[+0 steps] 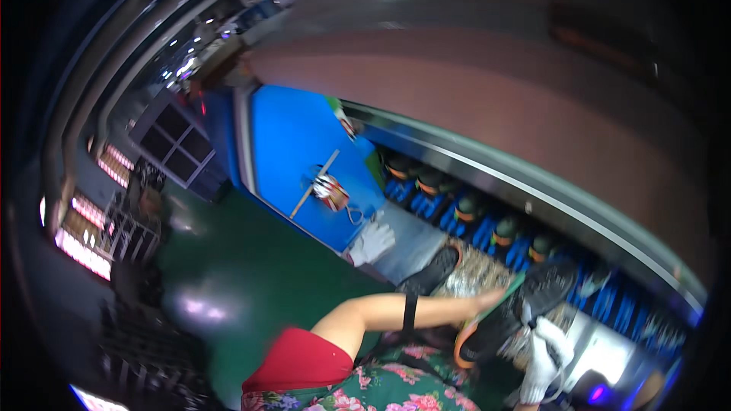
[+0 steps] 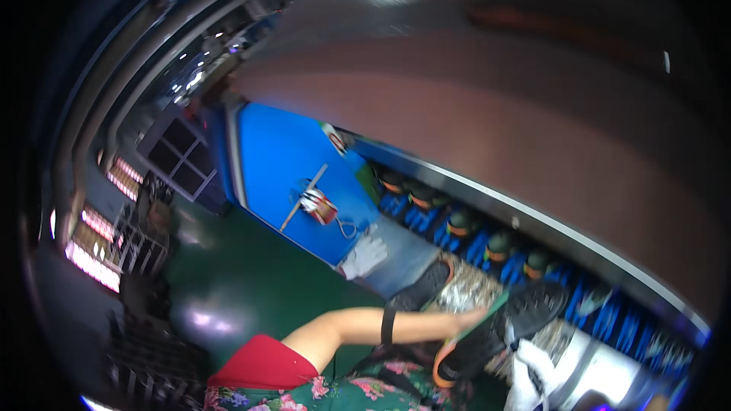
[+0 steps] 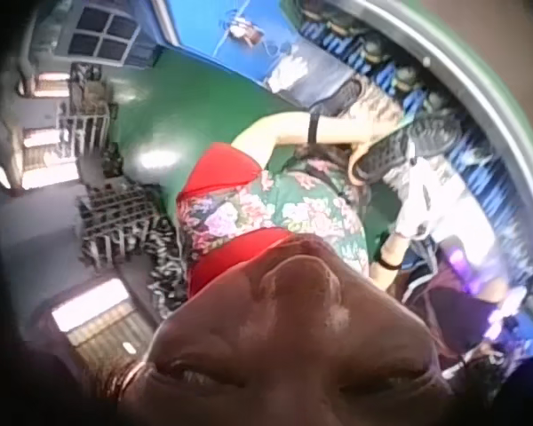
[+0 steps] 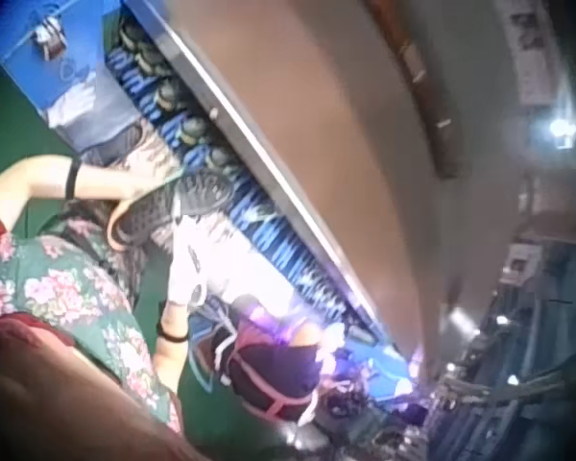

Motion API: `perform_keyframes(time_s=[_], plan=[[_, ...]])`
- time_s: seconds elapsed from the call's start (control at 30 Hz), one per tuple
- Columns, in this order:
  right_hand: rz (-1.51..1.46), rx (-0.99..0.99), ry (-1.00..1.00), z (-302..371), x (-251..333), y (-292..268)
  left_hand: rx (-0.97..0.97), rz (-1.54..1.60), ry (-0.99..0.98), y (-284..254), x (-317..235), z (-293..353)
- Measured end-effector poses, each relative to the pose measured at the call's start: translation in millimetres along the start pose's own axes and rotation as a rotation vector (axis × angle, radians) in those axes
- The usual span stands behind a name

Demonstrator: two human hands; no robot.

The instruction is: Applying adhesive to the surfaces of various shoe soles using a brush on an assembly line.

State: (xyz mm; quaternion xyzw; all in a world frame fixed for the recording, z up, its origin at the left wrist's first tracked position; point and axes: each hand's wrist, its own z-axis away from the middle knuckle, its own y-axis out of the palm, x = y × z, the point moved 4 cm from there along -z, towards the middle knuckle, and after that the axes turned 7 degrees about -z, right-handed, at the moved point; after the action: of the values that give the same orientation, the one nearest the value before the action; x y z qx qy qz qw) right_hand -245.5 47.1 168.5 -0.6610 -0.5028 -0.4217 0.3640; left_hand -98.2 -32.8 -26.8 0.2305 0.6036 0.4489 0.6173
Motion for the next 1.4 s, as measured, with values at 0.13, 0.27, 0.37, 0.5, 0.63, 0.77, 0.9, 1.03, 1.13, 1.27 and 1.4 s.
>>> perform_keyframes(time_s=[0.13, 0.27, 0.37, 0.5, 0.63, 0.77, 0.9, 1.03, 1.13, 1.27, 1.4], plan=[[0.152, 0.758, -0.128, -54, 23, -4, -0.227, 0.145, 0.268, -8, 31, 2], [0.527, 1.378, -0.403, -56, 56, 2, -0.364, -0.218, 0.135, 27, 7, 22], [0.681, 1.262, -0.611, -42, 58, 3, -0.362, -0.112, 0.12, 11, 11, 31], [0.341, 1.011, -0.307, -15, 18, -9, -0.11, 0.386, 0.368, 23, 5, 42], [0.149, 0.512, 0.124, -7, 25, -1, 0.078, 0.475, 0.544, 57, -9, 59], [0.035, 0.253, 0.286, -4, 31, 14, 0.184, 0.491, 0.554, 70, -8, 60], [0.003, 0.113, 0.4, -4, 40, 26, 0.295, 0.548, 0.497, 87, -10, 61], [0.137, 0.151, 0.095, -17, 36, 41, 0.413, 0.692, 0.469, 92, -22, 76], [0.379, 0.253, -0.262, -28, 27, 40, 0.194, 0.892, 0.351, 60, -17, 67], [0.258, 0.243, -0.394, -48, 45, 40, 0.107, 0.642, 0.446, 53, -24, 61], [0.351, 0.223, -0.476, -52, 43, 28, -0.218, 0.51, 0.367, 81, -19, 44]])
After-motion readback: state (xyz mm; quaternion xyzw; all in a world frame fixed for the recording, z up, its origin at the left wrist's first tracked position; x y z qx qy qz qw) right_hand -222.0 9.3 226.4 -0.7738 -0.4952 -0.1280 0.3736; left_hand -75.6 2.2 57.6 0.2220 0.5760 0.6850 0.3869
